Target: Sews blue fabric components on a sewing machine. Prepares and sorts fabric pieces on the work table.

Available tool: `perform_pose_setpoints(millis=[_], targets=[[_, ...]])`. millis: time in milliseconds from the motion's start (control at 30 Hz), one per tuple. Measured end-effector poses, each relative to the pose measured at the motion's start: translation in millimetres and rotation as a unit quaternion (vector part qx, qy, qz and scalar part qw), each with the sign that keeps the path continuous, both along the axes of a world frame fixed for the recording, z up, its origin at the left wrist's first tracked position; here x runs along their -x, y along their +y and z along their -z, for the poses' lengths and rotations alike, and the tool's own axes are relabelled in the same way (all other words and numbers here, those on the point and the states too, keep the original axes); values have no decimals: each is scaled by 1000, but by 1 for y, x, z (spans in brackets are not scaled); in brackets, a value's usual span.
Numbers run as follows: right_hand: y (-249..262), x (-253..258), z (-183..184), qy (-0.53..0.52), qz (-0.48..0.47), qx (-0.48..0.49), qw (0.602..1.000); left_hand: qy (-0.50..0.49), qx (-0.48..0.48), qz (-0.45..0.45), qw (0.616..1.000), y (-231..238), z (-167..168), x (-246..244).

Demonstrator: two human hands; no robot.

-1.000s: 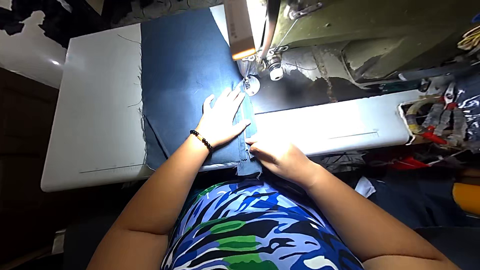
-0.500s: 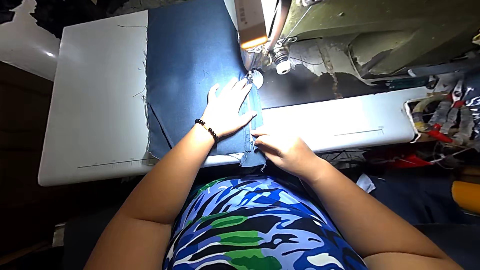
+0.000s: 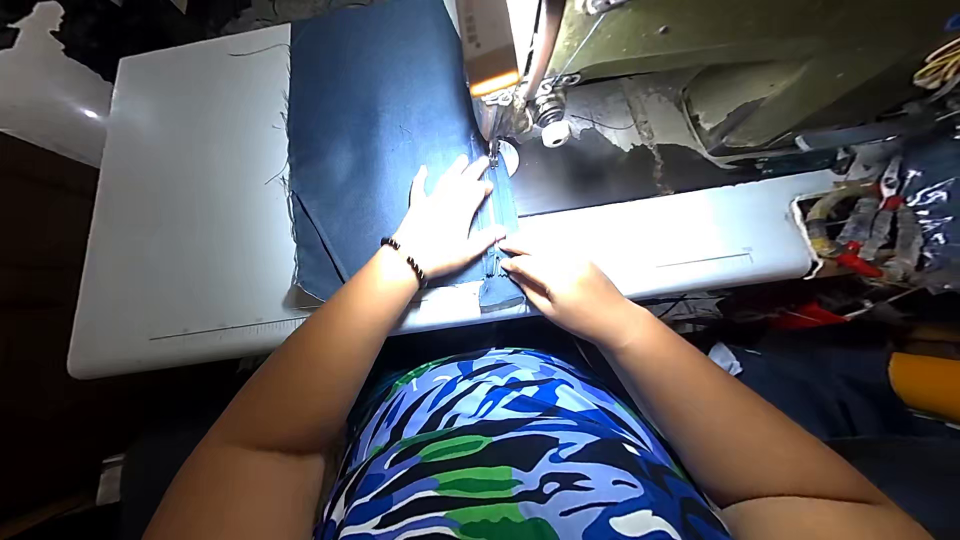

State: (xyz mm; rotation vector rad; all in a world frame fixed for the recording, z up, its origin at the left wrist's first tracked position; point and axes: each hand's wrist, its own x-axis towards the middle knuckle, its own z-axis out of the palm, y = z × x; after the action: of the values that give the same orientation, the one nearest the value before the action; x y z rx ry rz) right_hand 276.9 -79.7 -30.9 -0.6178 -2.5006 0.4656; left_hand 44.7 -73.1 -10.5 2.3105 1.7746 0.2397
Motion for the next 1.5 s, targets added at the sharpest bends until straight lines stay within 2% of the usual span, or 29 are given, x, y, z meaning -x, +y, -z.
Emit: perform_pose_setpoints(millis=[133, 300, 433, 600, 700, 833, 967, 1033, 1100, 1167, 1200, 1300, 1333, 1400, 1500], targets=[[-3, -6, 2, 12, -9, 9, 1000, -27, -27, 32, 999, -48, 9, -8], [9, -2, -1, 8, -22, -5, 1000, -48, -17, 24, 998, -47, 10, -5], [31, 5, -3, -11, -33, 2, 999, -51, -5, 18, 999, -26, 8, 3], [71, 18, -14, -85, -30, 22, 996, -46, -9, 5, 999, 14, 5, 15], [87, 26, -13, -89, 7, 6, 996, -43, -5, -8, 999, 37, 3, 23], [92, 34, -7, -103, 75, -7, 992, -12, -2, -29, 999, 68, 0, 32], [92, 32, -6, -111, 92, 4, 990, 11, 8, -27, 1000, 93, -6, 40], [93, 31, -6, -97, 89, 5, 991, -7, 10, -35, 999, 100, -19, 46], [93, 30, -7, -92, 86, 15, 992, -47, -33, -91, 994, 103, -33, 62], [90, 30, -9, -83, 95, 38, 991, -56, -81, -196, 976, 92, -39, 95], [88, 29, -13, -77, 101, 50, 991, -39, -75, -246, 966, 80, -37, 115], [69, 13, -19, -60, 77, 83, 992, 74, -30, -300, 950, 22, -5, 153], [60, 3, -14, -29, 61, 86, 994, 111, -11, -307, 945, -4, -6, 144], [39, -21, 6, 69, 53, 67, 994, 174, 77, -320, 928, -64, -28, 97], [23, -55, 16, 187, 120, 63, 973, 211, 196, -264, 920, -123, -69, 31]])
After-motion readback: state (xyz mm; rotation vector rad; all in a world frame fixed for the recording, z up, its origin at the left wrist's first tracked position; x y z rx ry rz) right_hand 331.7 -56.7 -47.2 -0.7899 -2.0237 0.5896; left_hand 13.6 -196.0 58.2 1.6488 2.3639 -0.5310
